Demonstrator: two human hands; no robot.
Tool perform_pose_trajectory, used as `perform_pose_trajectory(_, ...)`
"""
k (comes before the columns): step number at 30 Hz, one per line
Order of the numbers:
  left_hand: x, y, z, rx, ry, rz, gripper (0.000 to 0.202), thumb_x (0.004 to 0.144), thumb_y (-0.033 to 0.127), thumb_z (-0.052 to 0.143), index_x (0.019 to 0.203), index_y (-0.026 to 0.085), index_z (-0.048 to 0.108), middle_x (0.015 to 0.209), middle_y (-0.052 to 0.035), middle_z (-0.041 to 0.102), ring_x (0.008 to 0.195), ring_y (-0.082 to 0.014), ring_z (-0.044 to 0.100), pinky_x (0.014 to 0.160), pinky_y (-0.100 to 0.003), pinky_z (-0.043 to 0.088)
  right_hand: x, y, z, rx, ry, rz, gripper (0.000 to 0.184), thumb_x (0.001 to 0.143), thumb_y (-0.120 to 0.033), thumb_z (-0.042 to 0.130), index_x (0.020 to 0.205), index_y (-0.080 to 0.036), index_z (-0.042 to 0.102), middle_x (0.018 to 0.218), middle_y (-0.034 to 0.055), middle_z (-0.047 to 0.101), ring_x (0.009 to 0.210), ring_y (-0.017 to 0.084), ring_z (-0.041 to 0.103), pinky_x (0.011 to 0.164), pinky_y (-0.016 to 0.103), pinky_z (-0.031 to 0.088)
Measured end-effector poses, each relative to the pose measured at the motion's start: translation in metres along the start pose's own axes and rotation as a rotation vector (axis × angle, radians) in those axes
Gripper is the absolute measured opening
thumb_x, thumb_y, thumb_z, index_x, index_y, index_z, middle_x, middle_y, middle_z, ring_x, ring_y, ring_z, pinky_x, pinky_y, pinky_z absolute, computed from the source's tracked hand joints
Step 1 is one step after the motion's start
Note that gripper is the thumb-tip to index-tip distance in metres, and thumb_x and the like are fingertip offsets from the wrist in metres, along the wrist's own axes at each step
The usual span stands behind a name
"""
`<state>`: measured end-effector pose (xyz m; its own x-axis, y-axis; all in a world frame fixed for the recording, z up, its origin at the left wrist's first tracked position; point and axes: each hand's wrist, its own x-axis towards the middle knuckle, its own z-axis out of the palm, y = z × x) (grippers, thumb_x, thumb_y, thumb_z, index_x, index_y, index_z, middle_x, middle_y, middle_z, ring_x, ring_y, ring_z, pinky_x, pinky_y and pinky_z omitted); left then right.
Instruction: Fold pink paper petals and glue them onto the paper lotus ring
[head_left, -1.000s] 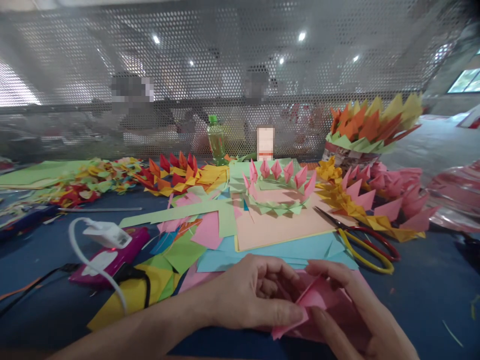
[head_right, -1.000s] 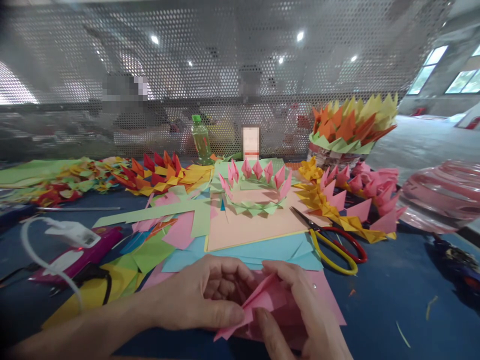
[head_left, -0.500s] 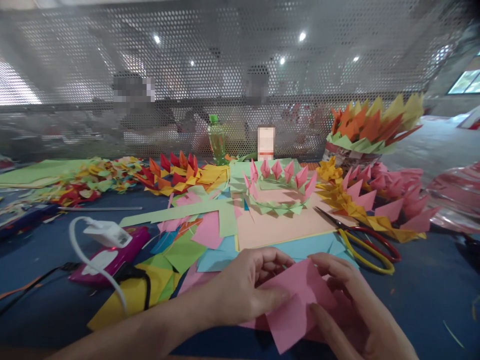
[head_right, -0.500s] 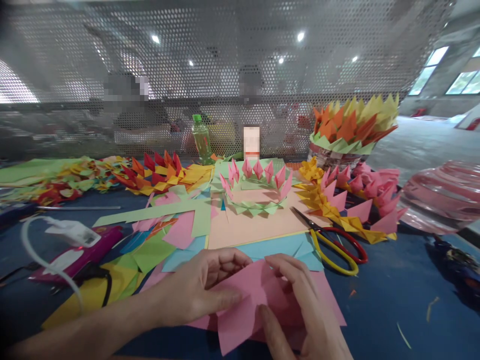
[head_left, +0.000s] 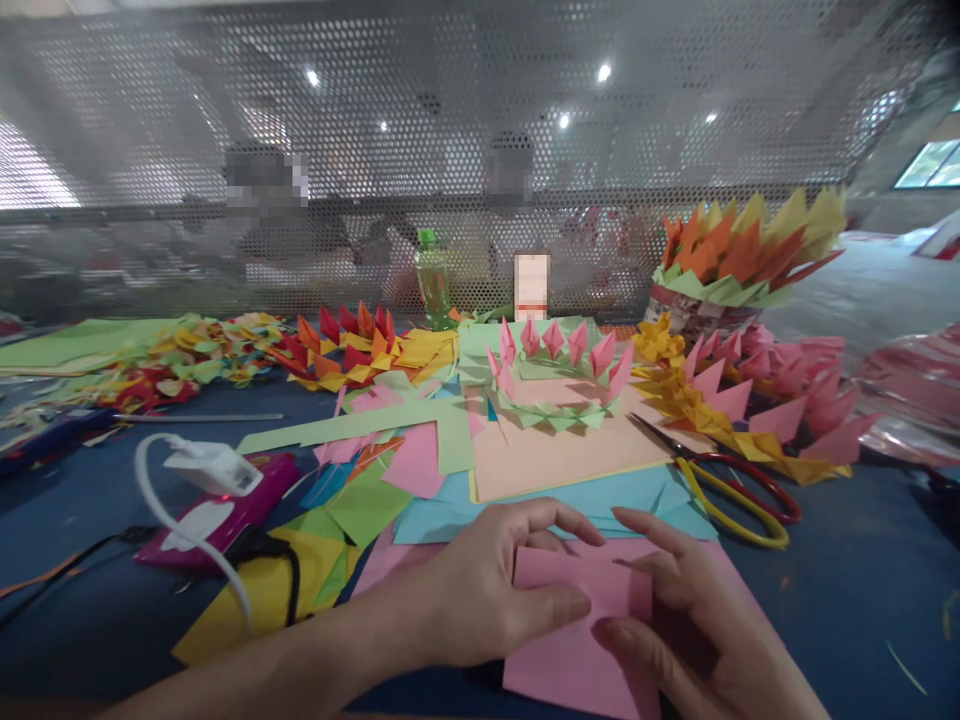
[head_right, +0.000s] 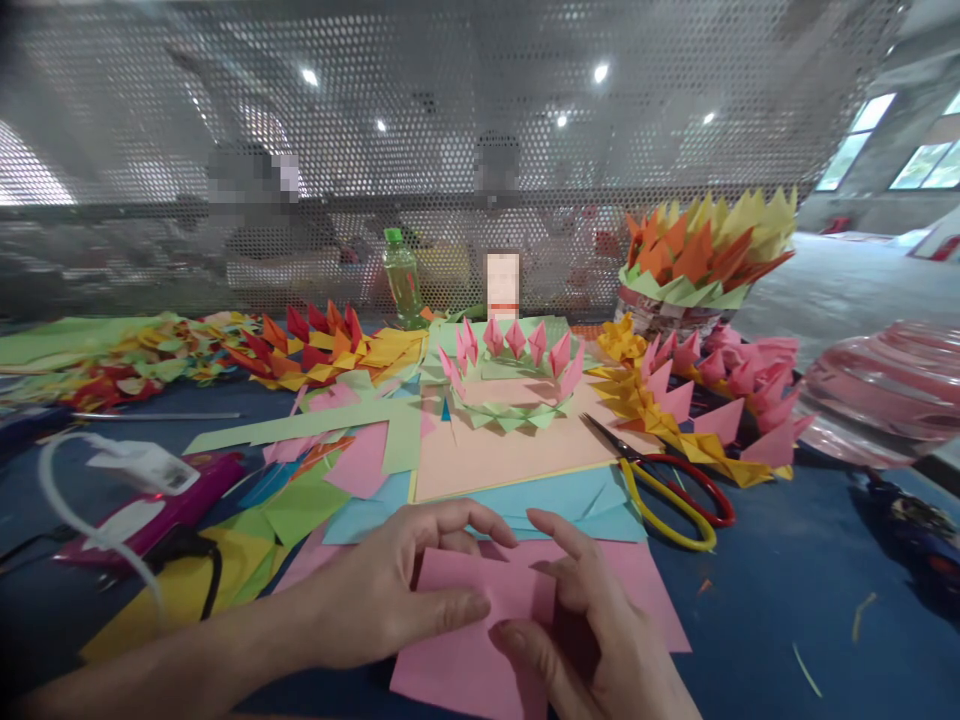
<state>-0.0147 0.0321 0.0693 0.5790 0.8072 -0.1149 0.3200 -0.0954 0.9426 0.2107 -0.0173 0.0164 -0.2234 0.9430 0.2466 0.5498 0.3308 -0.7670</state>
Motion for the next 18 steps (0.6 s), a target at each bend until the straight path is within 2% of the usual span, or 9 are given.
perform_pose_trajectory(2,-0.001,-0.002,0.002,0.037,0.014,0.064,0.044,0.082,0.02,0.073,0.125,0.022,0.063,0.1,-0.0012,0.07,0.095,-0.0169,0.066,0.086,-0.027,0.05,-0.002,-0.003,0.003,0.08,0.043,0.066,0.055,0.096,-0.047,0.063,0.145,-0.028,0.045,0.1,0.0026,0.078,0.102,0.017,0.075,0.084,0.02,0.058)
perform_pose_trajectory(4,-0.004,-0.004,0.005,0.122,0.032,0.201,0.047,0.084,0.013,0.069,0.129,0.023,0.059,0.111,-0.0031,0.068,0.103,-0.016,0.065,0.094,-0.028,0.049,-0.003,-0.006,0.007,0.158,0.101,0.101,0.053,0.096,-0.051,0.06,0.143,-0.029,0.048,0.092,0.0002,0.077,0.088,0.015,0.076,0.079,0.019,0.057)
perform_pose_trajectory(7,-0.009,-0.001,0.006,0.269,0.027,0.398,0.03,0.09,0.011,0.065,0.118,0.022,0.064,0.129,-0.0064,0.059,0.121,-0.0156,0.058,0.106,-0.027,0.045,-0.003,-0.011,0.013,0.234,0.139,0.125,0.054,0.096,-0.053,0.06,0.142,-0.027,0.05,0.079,-0.001,0.072,0.076,0.015,0.073,0.073,0.02,0.057)
perform_pose_trajectory(9,-0.013,0.004,0.005,0.311,-0.002,0.409,0.019,0.092,0.017,0.069,0.11,0.021,0.068,0.131,-0.0069,0.058,0.126,-0.0157,0.055,0.108,-0.025,0.043,-0.003,-0.012,0.016,0.261,0.137,0.138,0.055,0.095,-0.053,0.06,0.141,-0.025,0.05,0.073,-0.0025,0.068,0.066,0.015,0.068,0.067,0.021,0.057)
perform_pose_trajectory(11,-0.015,0.01,0.004,0.328,-0.031,0.365,0.016,0.089,0.021,0.075,0.105,0.021,0.071,0.128,-0.0059,0.061,0.125,-0.016,0.057,0.108,-0.025,0.043,-0.003,-0.012,0.017,0.271,0.132,0.133,0.055,0.095,-0.054,0.06,0.141,-0.025,0.05,0.071,-0.0037,0.065,0.059,0.013,0.063,0.062,0.02,0.055)
perform_pose_trajectory(15,-0.015,0.013,0.005,0.307,-0.05,0.329,0.008,0.085,0.021,0.08,0.091,0.02,0.074,0.123,-0.0048,0.065,0.121,-0.0168,0.059,0.107,-0.027,0.044,-0.004,-0.009,0.017,0.254,0.108,0.1,0.053,0.098,-0.051,0.058,0.143,-0.026,0.047,0.071,-0.0041,0.064,0.062,0.013,0.065,0.06,0.019,0.053)
perform_pose_trajectory(18,-0.012,0.005,0.008,0.301,0.004,0.362,0.01,0.087,0.024,0.078,0.095,0.018,0.074,0.116,-0.005,0.066,0.114,-0.016,0.061,0.103,-0.025,0.047,-0.004,-0.007,0.017,0.246,0.086,0.067,0.051,0.1,-0.048,0.054,0.144,-0.023,0.047,0.074,-0.0017,0.066,0.066,0.014,0.068,0.061,0.02,0.055)
